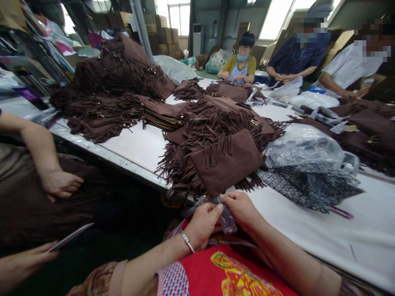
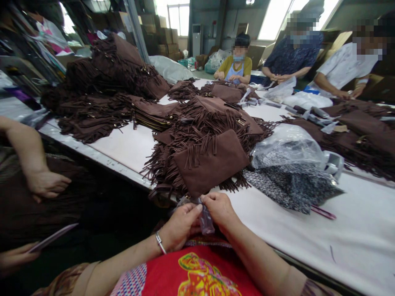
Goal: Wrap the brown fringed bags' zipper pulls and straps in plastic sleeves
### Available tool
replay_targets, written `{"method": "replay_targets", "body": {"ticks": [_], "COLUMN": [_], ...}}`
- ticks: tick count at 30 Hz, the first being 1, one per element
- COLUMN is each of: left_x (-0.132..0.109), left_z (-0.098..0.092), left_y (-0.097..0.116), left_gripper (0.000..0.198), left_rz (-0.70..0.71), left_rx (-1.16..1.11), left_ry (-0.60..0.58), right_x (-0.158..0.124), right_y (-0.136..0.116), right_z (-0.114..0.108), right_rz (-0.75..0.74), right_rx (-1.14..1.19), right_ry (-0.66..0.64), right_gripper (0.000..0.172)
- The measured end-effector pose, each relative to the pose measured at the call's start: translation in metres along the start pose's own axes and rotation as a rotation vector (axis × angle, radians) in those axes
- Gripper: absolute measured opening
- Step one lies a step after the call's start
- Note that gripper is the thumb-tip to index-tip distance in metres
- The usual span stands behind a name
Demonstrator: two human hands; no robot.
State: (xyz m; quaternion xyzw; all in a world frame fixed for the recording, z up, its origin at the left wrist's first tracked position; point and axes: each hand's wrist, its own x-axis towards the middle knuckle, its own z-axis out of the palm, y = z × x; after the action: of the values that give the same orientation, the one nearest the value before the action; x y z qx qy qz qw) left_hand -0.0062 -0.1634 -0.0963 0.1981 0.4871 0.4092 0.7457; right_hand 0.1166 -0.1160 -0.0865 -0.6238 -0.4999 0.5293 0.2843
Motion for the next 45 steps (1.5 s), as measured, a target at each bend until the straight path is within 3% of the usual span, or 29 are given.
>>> {"method": "replay_targets", "body": {"ticks": [5, 10, 13, 15, 17, 20, 22, 25, 28, 30, 37, 45], "left_x": [0.003, 0.003, 0.001, 0.001, 0.000, -0.002, -0.004, -0.008, -0.011, -0.011, -0.013, -0.007], "left_z": [0.005, 0.002, -0.004, -0.007, -0.008, -0.009, -0.009, -0.012, -0.017, -0.020, -0.022, -0.025], "left_y": [-0.003, -0.001, -0.001, -0.003, -0.003, -0.003, 0.000, 0.004, 0.005, 0.005, 0.005, 0.002], "left_gripper": [0.038, 0.027, 0.021, 0.018, 0.018, 0.020, 0.021, 0.023, 0.024, 0.023, 0.028, 0.035], "left_rz": [0.013, -0.043, -0.025, -0.009, 0.014, 0.064, 0.130, 0.336, 0.524, 0.575, 0.614, 0.643], "left_rx": [0.027, 0.126, 0.197, 0.240, 0.273, 0.337, 0.437, 0.692, 0.918, 1.005, 1.068, 1.208], "left_ry": [0.042, 0.036, 0.021, 0.025, 0.021, 0.016, 0.018, 0.040, 0.049, 0.046, 0.013, 0.090], "right_x": [-0.005, -0.007, -0.007, -0.009, -0.012, -0.016, -0.016, -0.013, -0.010, -0.010, -0.006, -0.009], "right_y": [0.007, 0.008, 0.011, 0.015, 0.019, 0.022, 0.021, 0.014, 0.005, 0.000, -0.007, -0.007], "right_z": [0.006, 0.001, -0.010, -0.020, -0.030, -0.038, -0.038, -0.034, -0.029, -0.028, -0.026, -0.021], "right_rz": [0.028, 0.071, 0.049, -0.146, -0.480, -0.910, -1.057, -1.166, -1.165, -1.106, -0.760, -0.677], "right_rx": [0.078, 0.184, 0.104, -0.068, -0.269, -0.533, -0.665, -0.775, -0.836, -0.841, -0.622, -0.643], "right_ry": [0.013, -0.065, -0.033, 0.051, 0.076, -0.050, -0.090, -0.080, -0.125, -0.165, -0.269, -0.171], "right_gripper": [0.033, 0.035, 0.037, 0.032, 0.022, 0.028, 0.029, 0.021, 0.020, 0.021, 0.015, 0.016]}}
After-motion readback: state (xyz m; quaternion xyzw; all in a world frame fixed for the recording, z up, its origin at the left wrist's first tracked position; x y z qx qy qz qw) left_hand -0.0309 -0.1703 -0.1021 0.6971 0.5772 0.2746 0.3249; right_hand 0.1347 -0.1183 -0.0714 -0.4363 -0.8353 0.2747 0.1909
